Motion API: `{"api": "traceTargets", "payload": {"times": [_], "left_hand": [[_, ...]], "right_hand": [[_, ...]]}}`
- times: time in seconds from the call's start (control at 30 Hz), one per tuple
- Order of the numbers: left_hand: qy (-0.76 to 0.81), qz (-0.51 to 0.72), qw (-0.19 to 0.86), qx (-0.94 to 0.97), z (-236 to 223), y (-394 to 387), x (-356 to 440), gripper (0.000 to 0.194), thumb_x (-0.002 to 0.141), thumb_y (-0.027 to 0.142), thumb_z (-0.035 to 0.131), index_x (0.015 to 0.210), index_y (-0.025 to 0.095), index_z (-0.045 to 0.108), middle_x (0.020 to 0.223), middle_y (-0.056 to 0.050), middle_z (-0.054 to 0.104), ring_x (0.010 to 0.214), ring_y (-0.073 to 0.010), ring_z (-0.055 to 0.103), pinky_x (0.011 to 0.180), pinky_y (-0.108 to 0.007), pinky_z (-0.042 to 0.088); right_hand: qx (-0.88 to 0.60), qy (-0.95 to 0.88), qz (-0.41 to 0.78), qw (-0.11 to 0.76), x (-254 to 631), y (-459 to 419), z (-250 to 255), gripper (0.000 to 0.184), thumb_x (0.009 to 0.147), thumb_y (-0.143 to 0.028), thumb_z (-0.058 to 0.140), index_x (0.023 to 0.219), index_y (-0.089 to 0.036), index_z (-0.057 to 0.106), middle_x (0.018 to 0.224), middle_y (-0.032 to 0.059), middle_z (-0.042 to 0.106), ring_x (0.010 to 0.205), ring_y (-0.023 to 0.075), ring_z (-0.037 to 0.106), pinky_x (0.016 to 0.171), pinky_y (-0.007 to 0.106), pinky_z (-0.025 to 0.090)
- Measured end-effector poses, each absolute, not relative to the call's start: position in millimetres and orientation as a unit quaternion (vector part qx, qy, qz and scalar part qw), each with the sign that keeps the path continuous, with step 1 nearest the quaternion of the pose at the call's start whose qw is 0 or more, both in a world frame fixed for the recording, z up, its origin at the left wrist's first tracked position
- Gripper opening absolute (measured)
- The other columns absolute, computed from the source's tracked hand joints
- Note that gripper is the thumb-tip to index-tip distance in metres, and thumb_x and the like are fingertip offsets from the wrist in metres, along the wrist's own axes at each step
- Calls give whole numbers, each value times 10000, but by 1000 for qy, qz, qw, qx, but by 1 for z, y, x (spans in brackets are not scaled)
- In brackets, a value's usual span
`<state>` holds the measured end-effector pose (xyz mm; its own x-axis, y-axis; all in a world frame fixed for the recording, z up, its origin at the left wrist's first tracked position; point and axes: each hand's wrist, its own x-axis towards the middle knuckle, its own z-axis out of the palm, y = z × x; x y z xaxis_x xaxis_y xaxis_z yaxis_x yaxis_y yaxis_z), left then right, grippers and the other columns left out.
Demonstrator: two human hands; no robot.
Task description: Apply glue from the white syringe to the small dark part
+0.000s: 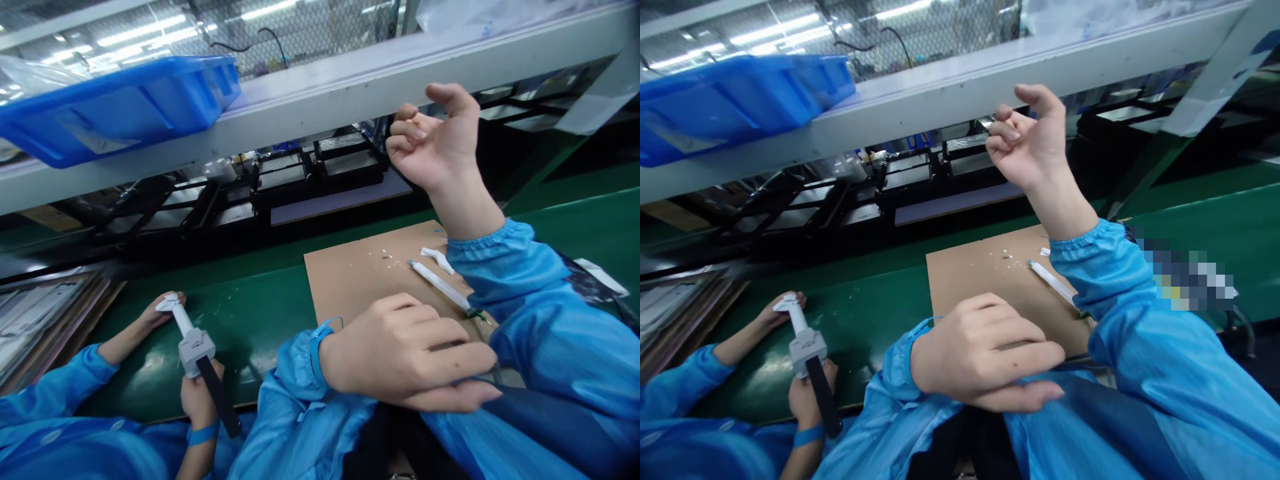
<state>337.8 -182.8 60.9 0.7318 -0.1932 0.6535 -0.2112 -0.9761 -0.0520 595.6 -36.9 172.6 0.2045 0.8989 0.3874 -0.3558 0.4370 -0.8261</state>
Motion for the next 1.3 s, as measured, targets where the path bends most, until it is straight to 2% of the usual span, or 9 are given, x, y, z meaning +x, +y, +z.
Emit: {"api": "traceTargets", "payload": {"times": [0.07,0.17,0.23,0.37,0.6,0.8,1.0,1.17,1.3], "left_hand": [[-108,349,11,931,60,-183,338,491,1195,606,549,1162,222,853,1056,-8,814,878,-123,735,746,-302,473],[-105,332,14,937,58,-183,339,529,1199,642,515,1171,251,870,1093,0,821,944,-123,764,774,-288,501],[-100,336,23,936,56,-182,339,541,1201,651,502,1167,266,880,1095,15,824,952,-113,769,791,-280,521],[-79,354,40,931,54,-180,339,550,1205,640,489,1129,277,895,1042,35,812,912,-100,761,778,-275,534],[-62,352,42,933,65,-171,335,414,1168,547,617,1084,219,855,912,18,761,736,-101,669,679,-297,462],[-37,350,42,935,63,-165,341,312,1157,446,631,1150,184,802,1004,-11,793,842,-122,715,778,-308,510],[-16,347,39,937,60,-162,348,324,1158,455,616,1127,182,788,999,-27,804,830,-130,719,787,-302,530],[-15,324,36,945,58,-164,351,332,1159,462,611,1146,183,792,1011,-42,809,848,-141,734,792,-303,545],[-19,316,38,948,56,-165,353,335,1163,463,606,1148,182,786,1009,-44,811,863,-147,745,800,-312,554]], "right_hand": [[-275,-435,462,722,593,-36,172,647,382,-483,1089,724,-283,577,725,-54,452,679,122,161,610,378,235],[-250,-403,468,745,587,-42,166,492,587,-415,1031,702,-273,575,697,-49,455,617,108,167,570,381,233],[-234,-405,466,751,584,-49,162,429,709,-403,1003,705,-275,594,704,-24,514,575,110,233,555,403,241],[-242,-448,453,732,581,-57,157,420,843,-467,977,695,-284,629,715,3,577,545,114,349,543,427,246],[-239,-446,427,749,572,-50,147,367,875,-400,901,756,-266,581,705,-46,461,536,93,235,529,365,283],[-222,-380,448,778,567,-36,127,386,956,-534,833,889,-294,538,731,-60,547,541,131,364,503,319,343],[-264,-336,475,769,576,-24,132,456,967,-597,868,909,-309,519,800,-43,675,597,155,529,480,327,338],[-254,-318,478,778,582,-21,136,373,978,-468,903,936,-325,561,741,-61,645,526,133,459,454,319,332],[-266,-309,461,788,583,-16,134,419,936,-442,957,900,-315,559,705,-66,607,502,123,453,438,323,312]]}}
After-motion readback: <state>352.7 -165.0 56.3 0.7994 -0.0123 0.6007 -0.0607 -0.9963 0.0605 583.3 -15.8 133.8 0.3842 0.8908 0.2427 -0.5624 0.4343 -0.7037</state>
